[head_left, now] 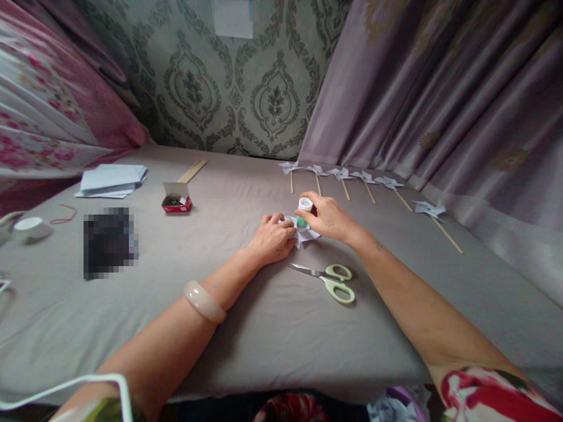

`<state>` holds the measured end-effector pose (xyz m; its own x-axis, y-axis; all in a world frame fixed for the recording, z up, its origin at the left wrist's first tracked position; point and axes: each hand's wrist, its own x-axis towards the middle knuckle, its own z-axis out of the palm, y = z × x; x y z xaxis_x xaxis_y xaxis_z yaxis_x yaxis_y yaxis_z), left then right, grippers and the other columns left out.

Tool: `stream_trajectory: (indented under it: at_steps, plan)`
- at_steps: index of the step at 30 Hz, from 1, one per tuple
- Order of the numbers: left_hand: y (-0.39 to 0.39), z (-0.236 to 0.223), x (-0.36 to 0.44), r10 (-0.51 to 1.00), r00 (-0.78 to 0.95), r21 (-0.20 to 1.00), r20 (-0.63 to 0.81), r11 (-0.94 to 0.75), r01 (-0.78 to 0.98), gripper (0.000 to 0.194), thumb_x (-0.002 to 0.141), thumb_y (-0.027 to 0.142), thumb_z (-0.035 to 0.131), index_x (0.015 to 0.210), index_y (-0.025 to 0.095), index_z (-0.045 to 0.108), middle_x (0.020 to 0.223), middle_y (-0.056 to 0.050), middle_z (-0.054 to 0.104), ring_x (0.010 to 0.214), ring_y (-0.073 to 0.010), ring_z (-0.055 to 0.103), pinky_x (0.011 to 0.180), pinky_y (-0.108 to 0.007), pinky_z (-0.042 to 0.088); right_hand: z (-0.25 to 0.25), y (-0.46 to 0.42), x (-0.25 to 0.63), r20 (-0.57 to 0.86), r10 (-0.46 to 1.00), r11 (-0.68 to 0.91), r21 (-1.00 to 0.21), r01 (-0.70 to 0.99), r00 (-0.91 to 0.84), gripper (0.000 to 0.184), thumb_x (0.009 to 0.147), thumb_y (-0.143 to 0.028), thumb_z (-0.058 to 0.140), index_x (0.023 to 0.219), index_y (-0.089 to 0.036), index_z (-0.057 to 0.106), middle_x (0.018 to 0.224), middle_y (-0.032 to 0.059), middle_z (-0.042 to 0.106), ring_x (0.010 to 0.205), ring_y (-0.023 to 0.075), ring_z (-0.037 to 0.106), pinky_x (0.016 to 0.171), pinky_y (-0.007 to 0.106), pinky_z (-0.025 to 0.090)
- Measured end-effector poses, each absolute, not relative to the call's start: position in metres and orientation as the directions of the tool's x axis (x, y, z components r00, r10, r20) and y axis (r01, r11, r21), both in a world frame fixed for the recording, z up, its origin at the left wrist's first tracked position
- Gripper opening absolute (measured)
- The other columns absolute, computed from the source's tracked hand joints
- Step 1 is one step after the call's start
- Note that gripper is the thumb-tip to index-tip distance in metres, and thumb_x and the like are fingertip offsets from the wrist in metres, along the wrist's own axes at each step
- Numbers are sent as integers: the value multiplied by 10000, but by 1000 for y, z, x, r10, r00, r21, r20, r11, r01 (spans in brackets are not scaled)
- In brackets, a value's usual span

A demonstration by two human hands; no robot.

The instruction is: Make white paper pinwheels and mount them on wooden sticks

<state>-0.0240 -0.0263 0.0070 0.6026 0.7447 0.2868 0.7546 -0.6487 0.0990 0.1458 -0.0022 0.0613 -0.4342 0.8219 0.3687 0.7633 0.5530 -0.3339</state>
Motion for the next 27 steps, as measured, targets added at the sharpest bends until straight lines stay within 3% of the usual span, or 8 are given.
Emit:
stream_trajectory:
  at_steps: [13, 27]
  plan:
    - [-28, 10, -23, 757, 590, 105, 282, -635, 765, 248, 885, 311, 475, 1009, 208, 664, 1107, -75, 655, 1125, -286, 454, 898, -440, 314, 71, -3, 156, 273, 683, 731, -260, 631, -678, 246, 869, -238, 527, 1103, -162, 536, 997, 85, 640, 876, 182, 579, 782, 281, 410]
    - [-26, 9, -22, 752, 593, 71, 288, -634, 770, 293, 899, 324, 440, 1082, 227, 646, 1119, -70, 651, 1118, -286, 460, 905, -448, 334, 86, -5, 150, 66, 618, 777, -201, 596, -784, 249, 915, -256, 460, 1138, -191, 548, 991, 86, 608, 922, 198, 559, 800, 299, 409]
